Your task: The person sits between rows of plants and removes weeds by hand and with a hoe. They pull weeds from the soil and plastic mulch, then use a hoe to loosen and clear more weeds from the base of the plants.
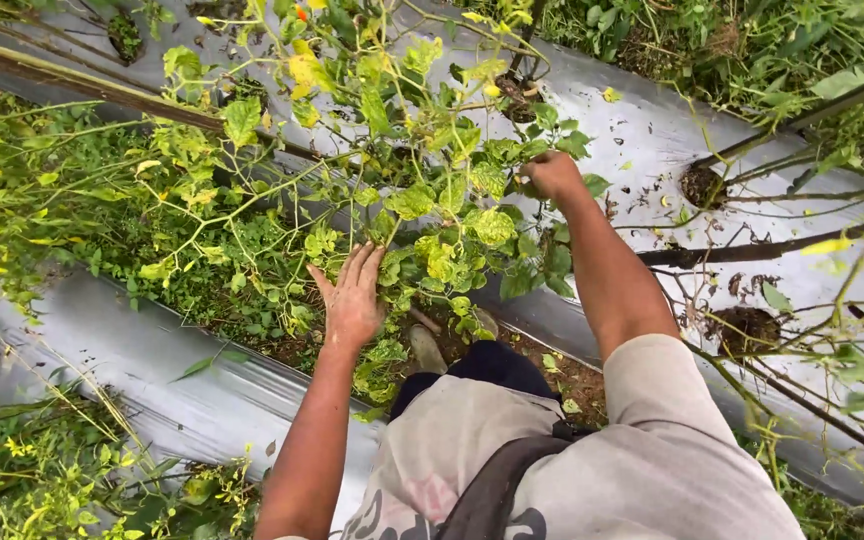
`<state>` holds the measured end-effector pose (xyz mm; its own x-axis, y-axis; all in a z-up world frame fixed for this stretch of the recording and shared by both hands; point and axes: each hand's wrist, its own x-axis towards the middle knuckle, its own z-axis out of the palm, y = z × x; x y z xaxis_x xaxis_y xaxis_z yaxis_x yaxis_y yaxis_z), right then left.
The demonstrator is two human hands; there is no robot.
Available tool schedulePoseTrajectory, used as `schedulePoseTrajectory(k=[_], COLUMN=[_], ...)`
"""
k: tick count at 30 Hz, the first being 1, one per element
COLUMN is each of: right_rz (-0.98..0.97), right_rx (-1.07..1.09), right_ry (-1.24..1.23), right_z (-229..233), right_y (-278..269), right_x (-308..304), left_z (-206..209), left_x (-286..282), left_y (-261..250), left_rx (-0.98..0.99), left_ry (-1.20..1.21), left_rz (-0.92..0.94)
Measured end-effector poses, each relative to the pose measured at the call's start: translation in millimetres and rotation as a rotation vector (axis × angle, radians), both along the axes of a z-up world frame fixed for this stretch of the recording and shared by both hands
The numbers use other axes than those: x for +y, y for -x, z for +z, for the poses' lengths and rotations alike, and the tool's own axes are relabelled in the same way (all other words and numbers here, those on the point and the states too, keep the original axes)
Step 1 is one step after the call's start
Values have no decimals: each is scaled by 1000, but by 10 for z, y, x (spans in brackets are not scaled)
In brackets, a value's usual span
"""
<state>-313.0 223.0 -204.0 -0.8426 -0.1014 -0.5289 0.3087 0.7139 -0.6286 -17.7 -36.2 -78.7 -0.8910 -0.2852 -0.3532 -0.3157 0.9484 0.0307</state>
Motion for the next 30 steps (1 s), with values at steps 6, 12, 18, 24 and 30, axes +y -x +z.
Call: schedulePoseTrajectory(k=[6, 12, 18, 24, 30], right_rz=[40, -230, -533, -630, -258], right_rx=[-87, -191, -400, -454, -208], right_ry=[44, 439, 627, 696, 453], right_z=[-759, -447, -174, -292, -647], right_y=[23, -115, -237, -200, -89], right_x=[-108, -237, -399, -475, -284], left_z=[19, -14, -171, -88, -59], left_x=[87, 123, 128, 171, 165], left_y=[-9, -57, -98, -85, -119], left_rx=[-38, -3, -15, -47, -57], left_ry=[-42, -109, -105, -128, -119], left_rz=[24, 27, 20, 63, 63])
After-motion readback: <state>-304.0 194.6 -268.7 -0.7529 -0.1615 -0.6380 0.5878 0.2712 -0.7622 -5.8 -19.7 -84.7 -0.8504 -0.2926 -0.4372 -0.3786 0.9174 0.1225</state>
